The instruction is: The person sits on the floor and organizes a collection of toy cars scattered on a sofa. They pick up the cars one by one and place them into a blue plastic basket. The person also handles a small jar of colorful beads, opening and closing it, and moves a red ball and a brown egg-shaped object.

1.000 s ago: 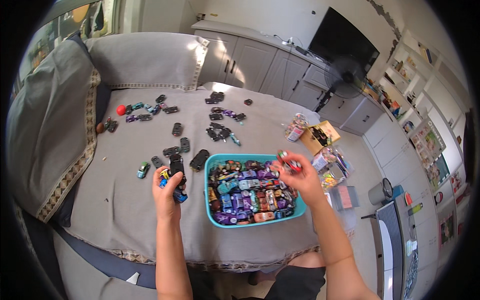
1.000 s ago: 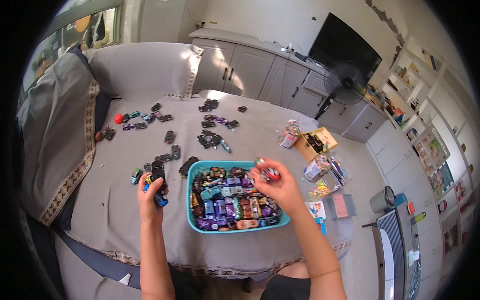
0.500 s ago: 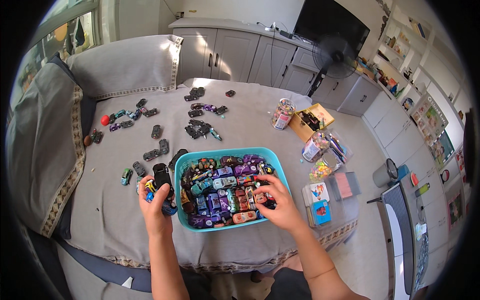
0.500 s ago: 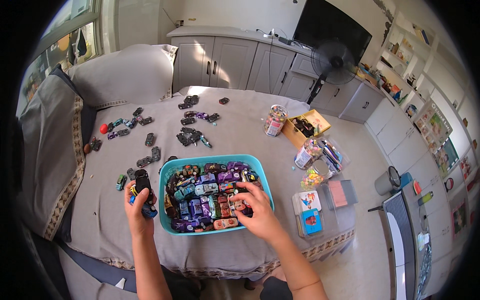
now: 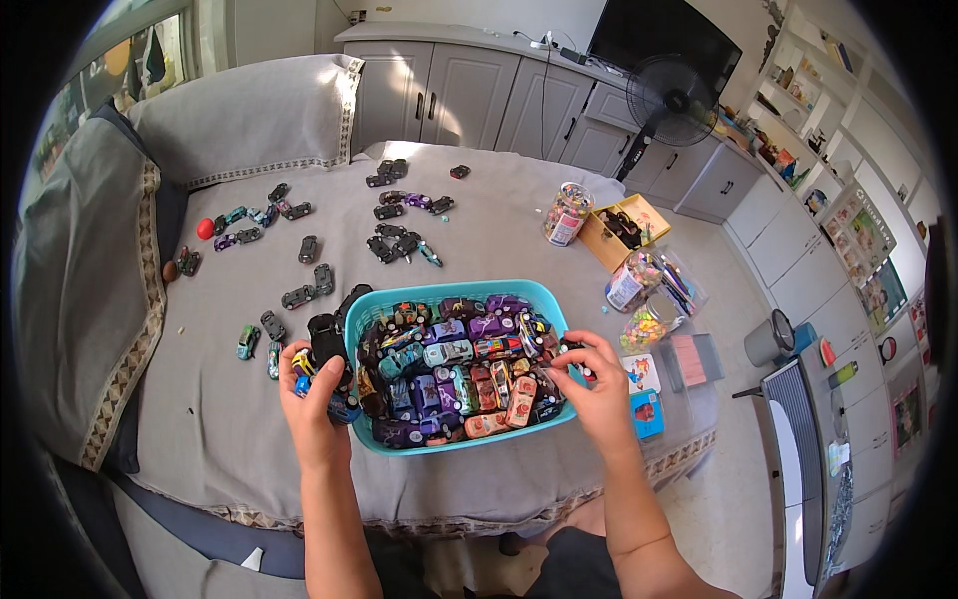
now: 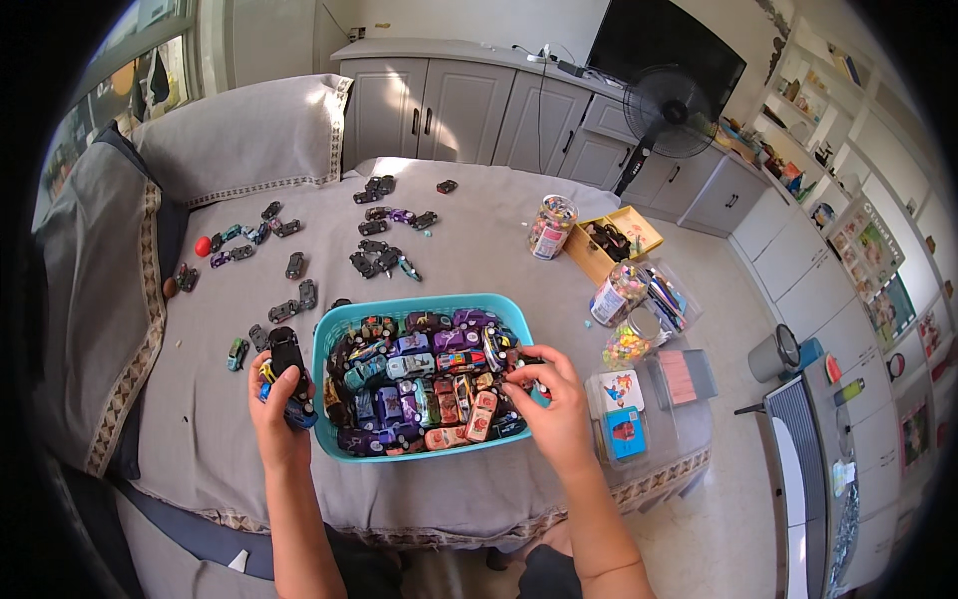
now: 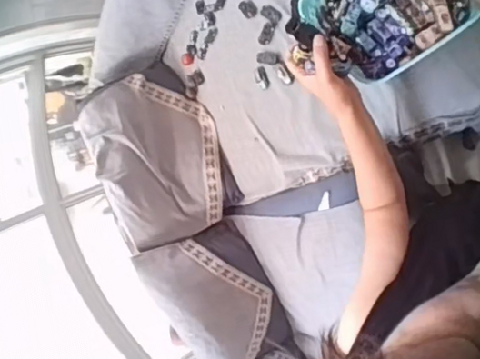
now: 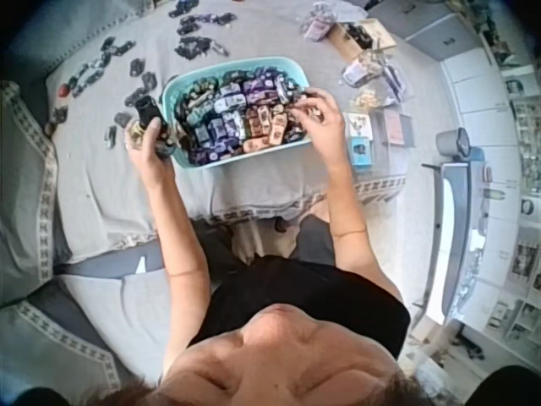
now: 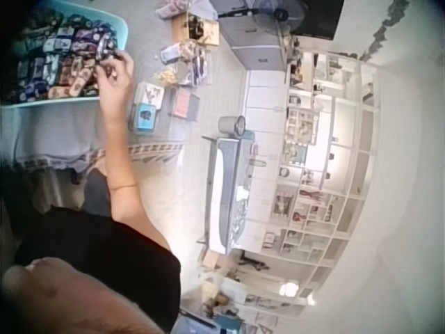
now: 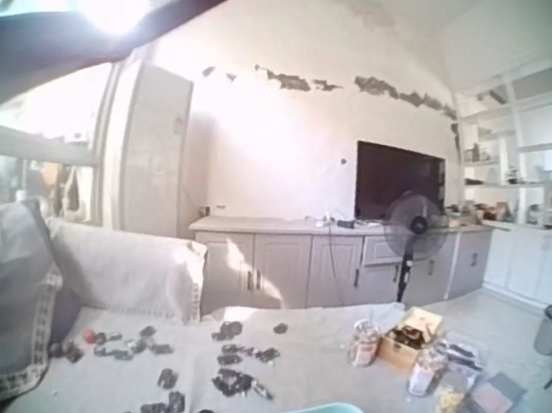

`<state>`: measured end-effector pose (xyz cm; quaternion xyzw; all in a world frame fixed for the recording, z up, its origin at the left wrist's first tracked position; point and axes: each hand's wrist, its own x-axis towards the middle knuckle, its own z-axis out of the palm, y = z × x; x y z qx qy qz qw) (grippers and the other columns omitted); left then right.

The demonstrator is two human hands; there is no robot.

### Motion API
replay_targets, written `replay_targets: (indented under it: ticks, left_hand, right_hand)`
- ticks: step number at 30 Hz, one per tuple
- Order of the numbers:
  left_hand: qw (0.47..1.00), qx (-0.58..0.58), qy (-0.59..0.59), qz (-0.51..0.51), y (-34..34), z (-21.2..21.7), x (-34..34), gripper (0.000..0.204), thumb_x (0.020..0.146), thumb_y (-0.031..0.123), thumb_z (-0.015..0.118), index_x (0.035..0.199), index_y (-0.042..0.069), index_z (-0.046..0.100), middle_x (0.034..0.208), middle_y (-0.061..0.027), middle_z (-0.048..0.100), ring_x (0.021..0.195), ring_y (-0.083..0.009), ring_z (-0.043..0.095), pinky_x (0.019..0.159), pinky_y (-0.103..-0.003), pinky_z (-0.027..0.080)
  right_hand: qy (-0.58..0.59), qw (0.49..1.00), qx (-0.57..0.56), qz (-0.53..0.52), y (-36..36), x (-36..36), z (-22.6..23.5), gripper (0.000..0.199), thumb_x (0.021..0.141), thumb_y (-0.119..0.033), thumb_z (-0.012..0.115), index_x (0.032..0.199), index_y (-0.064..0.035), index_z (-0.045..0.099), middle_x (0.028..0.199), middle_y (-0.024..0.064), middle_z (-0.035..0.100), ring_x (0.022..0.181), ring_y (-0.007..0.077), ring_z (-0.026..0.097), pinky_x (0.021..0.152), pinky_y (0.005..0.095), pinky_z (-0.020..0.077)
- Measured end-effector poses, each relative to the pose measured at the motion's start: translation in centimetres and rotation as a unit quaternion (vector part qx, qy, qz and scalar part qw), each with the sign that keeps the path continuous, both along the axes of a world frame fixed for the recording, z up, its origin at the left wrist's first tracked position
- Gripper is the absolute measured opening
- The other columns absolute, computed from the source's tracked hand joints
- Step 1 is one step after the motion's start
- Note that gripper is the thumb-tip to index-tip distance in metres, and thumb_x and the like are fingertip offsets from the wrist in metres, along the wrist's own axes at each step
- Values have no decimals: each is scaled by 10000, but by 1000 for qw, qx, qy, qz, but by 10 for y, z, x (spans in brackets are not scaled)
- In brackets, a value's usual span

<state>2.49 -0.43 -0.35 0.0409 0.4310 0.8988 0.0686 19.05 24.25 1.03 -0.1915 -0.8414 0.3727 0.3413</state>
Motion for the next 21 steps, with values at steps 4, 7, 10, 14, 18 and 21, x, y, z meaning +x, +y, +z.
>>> replay_targets:
  ticks: [4,7,10,14,18,21]
  left_hand:
    - [1000,5,0,-1,-1,-1,0,413,800,25,712,1132,92,475,921,-51,625,735,-116,592,648,-250,479]
    - [1000,17,-3,-4,0,0,1,419,799,25,717,1134,94,475,920,-53,624,731,-114,587,649,-248,477]
    - [1000,-6,2,23,4,2,3,444,799,92,719,1178,59,491,872,-46,557,711,-139,559,626,-258,469]
    - [1000,-12,5,28,2,1,4,444,798,91,722,1178,58,494,871,-46,557,706,-138,556,624,-257,470]
    - [1000,-14,3,28,3,1,4,439,801,85,717,1177,58,493,864,-47,556,698,-137,553,624,-256,469]
    - [1000,3,2,10,0,-2,2,421,797,36,719,1148,78,489,906,-49,601,733,-123,584,649,-248,478]
  right_hand:
    - [-125,984,122,30,-9,8,8,287,687,-260,840,862,-95,683,1193,75,578,1036,299,592,856,420,456]
    - [-174,966,184,45,-26,6,17,354,656,-316,846,884,-110,669,1243,60,537,1115,295,538,926,433,398]
    - [-196,962,190,22,-25,4,14,371,651,-317,848,891,-107,660,1256,67,530,1095,301,532,932,434,395]
    - [-190,959,208,17,-23,3,13,370,645,-315,848,888,-103,666,1264,69,527,1071,301,530,942,435,384]
    - [-170,962,213,11,-23,3,10,363,628,-308,852,871,-102,677,1253,59,540,1061,292,533,931,429,386]
    - [-189,953,239,-9,-25,6,17,370,613,-311,855,865,-98,687,1242,54,551,1054,286,535,915,423,392]
